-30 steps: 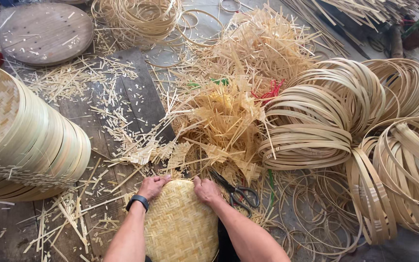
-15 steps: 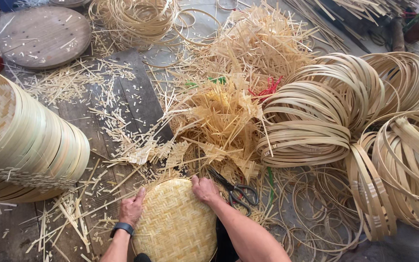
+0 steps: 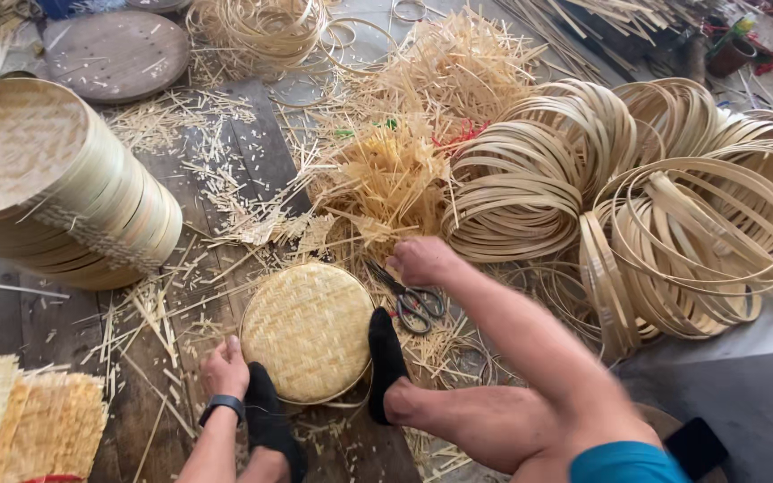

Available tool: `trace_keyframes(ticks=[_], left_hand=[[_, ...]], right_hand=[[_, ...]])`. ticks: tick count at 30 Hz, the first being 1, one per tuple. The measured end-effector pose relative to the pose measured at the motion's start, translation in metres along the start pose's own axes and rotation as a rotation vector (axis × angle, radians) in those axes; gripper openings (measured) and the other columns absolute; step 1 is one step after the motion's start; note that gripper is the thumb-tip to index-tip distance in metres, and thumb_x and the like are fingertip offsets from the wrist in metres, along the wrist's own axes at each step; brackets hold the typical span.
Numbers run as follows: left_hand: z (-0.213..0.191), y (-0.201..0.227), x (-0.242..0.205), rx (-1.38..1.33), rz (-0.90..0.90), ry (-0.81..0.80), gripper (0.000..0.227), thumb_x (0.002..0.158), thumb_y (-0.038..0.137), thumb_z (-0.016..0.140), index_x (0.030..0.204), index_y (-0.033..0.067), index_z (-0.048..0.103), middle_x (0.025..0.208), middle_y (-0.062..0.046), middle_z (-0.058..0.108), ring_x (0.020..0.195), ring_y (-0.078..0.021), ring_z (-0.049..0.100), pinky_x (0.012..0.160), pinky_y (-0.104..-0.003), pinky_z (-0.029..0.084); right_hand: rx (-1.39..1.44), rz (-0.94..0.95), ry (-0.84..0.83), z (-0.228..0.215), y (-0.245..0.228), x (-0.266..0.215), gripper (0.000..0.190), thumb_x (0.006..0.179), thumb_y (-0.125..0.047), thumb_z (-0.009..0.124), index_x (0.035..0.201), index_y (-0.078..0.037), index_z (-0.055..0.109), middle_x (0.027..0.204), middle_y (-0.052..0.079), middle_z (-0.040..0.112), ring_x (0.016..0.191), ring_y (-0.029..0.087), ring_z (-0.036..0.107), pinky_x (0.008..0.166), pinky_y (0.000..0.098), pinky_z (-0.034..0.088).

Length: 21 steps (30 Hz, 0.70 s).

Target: The person places a circular bamboo frame onto a square woven mat, then uses shears to trim the excess mat material around the frame's edge. After cutting, the person removes the frame and stacks the finished circular mat with others.

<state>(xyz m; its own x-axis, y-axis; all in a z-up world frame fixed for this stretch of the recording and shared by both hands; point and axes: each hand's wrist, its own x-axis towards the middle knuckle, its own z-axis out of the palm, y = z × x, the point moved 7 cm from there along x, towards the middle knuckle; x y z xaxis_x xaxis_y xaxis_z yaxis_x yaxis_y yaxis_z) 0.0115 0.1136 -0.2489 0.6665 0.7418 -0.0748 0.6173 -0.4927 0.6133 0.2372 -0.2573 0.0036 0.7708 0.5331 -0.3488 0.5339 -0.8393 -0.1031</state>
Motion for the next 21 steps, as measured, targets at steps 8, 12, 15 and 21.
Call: trace_keyframes(ticks=[8, 12, 15, 21], left_hand=[[-0.019, -0.01, 0.001, -0.045, -0.135, -0.143, 0.067, 0.107, 0.063, 0.047, 0.117, 0.0034, 0.075, 0.117, -0.025, 0.074, 0.112, -0.0405, 0.068, 0.098, -0.048, 0.052], [0.032, -0.041, 0.01, -0.325, -0.553, -0.233, 0.079, 0.108, 0.068, 0.048, 0.12, -0.0071, 0.068, 0.127, -0.025, 0.069, 0.114, -0.0381, 0.065, 0.096, -0.049, 0.051], [0.077, -0.042, -0.002, -0.874, -0.897, -0.19, 0.062, 0.101, 0.06, 0.051, 0.126, 0.0038, 0.059, 0.132, -0.014, 0.064, 0.114, -0.0324, 0.063, 0.093, -0.049, 0.05], [0.048, -0.006, -0.01, -1.174, -0.766, 0.042, 0.051, 0.101, 0.046, 0.056, 0.125, 0.0016, 0.062, 0.123, -0.011, 0.068, 0.108, -0.0263, 0.065, 0.092, -0.041, 0.053]], right_hand=[[0.302, -0.022, -0.061, 0.039, -0.004, -0.046, 0.043, 0.105, -0.042, 0.048, 0.098, -0.004, 0.065, 0.094, 0.017, 0.066, 0.091, 0.031, 0.066, 0.087, 0.0464, 0.053], [0.857, 0.308, 0.008, 0.174, 0.018, 0.017, 0.052, 0.102, -0.048, 0.047, 0.125, -0.002, 0.055, 0.119, 0.016, 0.062, 0.112, 0.031, 0.064, 0.099, 0.0428, 0.051], [1.139, 0.533, 0.088, 0.244, 0.013, 0.066, 0.062, 0.106, -0.057, 0.04, 0.139, -0.005, 0.048, 0.132, 0.013, 0.057, 0.124, 0.03, 0.051, 0.107, 0.0454, 0.04], [1.406, 0.786, 0.161, 0.267, -0.005, 0.072, 0.062, 0.112, -0.051, 0.03, 0.122, 0.004, 0.057, 0.131, 0.036, 0.055, 0.108, 0.043, 0.062, 0.091, 0.0469, 0.052]])
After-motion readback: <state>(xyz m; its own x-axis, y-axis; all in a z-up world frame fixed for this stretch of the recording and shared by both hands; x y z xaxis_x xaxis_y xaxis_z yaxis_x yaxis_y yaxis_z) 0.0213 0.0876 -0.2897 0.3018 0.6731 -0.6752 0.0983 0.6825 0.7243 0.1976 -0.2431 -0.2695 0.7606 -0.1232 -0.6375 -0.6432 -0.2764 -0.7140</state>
